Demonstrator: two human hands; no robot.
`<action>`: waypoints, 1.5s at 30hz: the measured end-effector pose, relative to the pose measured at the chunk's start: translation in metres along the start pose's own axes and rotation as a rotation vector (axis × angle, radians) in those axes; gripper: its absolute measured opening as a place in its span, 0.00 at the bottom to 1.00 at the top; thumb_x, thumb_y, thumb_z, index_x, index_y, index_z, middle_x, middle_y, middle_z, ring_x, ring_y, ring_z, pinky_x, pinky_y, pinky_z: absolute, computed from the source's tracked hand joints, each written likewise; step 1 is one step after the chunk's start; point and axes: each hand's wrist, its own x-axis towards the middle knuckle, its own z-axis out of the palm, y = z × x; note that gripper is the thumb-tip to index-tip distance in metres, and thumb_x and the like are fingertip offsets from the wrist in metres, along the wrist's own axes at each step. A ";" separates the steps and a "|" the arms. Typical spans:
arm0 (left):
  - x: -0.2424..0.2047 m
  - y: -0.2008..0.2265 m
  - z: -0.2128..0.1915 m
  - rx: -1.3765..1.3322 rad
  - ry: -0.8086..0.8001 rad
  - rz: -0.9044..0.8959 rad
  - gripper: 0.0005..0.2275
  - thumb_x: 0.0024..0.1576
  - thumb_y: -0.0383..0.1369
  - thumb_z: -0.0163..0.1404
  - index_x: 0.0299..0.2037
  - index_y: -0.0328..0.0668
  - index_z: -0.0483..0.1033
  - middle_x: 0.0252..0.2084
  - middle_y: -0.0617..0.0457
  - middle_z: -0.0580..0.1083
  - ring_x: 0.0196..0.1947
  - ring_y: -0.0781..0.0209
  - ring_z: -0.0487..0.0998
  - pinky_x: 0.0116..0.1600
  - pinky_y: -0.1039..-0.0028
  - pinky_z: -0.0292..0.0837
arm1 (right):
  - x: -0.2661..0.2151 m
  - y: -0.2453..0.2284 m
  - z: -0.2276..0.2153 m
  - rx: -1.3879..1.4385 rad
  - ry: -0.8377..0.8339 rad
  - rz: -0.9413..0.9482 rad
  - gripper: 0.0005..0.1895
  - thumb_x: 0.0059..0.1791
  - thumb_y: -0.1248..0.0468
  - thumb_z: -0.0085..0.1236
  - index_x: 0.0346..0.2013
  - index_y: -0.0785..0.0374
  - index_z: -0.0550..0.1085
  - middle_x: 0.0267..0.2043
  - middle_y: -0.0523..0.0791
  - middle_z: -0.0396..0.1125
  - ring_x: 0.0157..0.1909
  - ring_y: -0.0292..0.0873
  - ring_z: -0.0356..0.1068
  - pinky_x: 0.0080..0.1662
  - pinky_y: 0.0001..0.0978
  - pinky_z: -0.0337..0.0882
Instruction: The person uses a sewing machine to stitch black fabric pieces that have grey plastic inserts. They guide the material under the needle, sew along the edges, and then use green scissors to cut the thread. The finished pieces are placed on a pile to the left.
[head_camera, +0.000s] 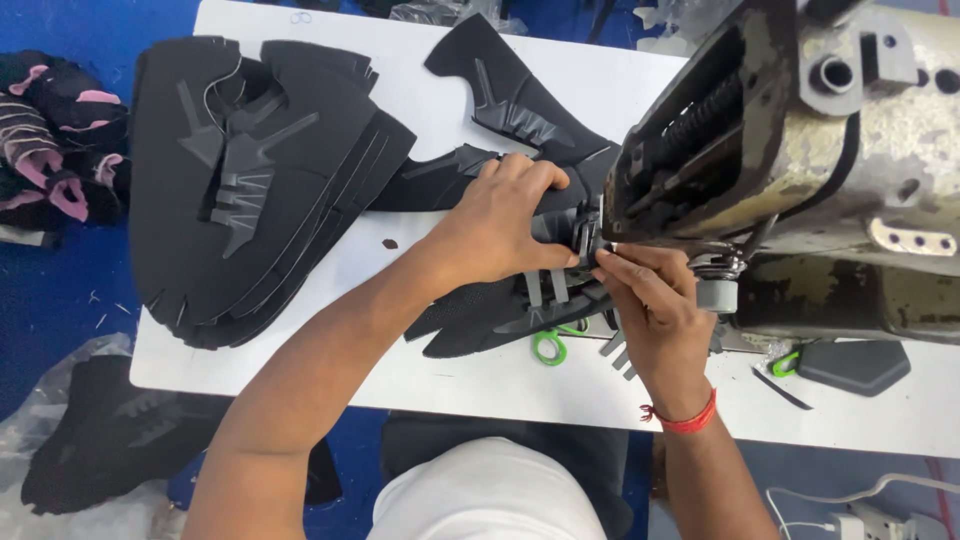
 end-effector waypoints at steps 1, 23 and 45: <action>0.000 0.001 -0.001 0.001 0.001 -0.002 0.35 0.42 0.48 0.69 0.58 0.44 0.69 0.54 0.44 0.67 0.59 0.40 0.65 0.59 0.53 0.65 | 0.000 0.000 0.000 0.002 -0.001 -0.001 0.12 0.50 0.72 0.66 0.47 0.61 0.81 0.48 0.45 0.73 0.45 0.39 0.73 0.43 0.28 0.72; 0.015 -0.023 -0.007 -0.226 -0.067 0.087 0.38 0.42 0.44 0.69 0.64 0.46 0.66 0.62 0.46 0.66 0.63 0.45 0.67 0.64 0.58 0.65 | -0.087 -0.009 0.046 0.550 -0.736 0.298 0.12 0.53 0.60 0.57 0.46 0.63 0.77 0.49 0.47 0.75 0.48 0.44 0.76 0.48 0.34 0.75; -0.035 -0.036 0.071 -1.472 0.043 -0.298 0.11 0.49 0.25 0.63 0.41 0.30 0.79 0.38 0.48 0.79 0.38 0.59 0.81 0.46 0.68 0.77 | -0.065 0.036 -0.006 1.054 0.158 0.739 0.25 0.51 0.71 0.59 0.63 0.69 0.66 0.53 0.48 0.72 0.52 0.40 0.74 0.53 0.32 0.75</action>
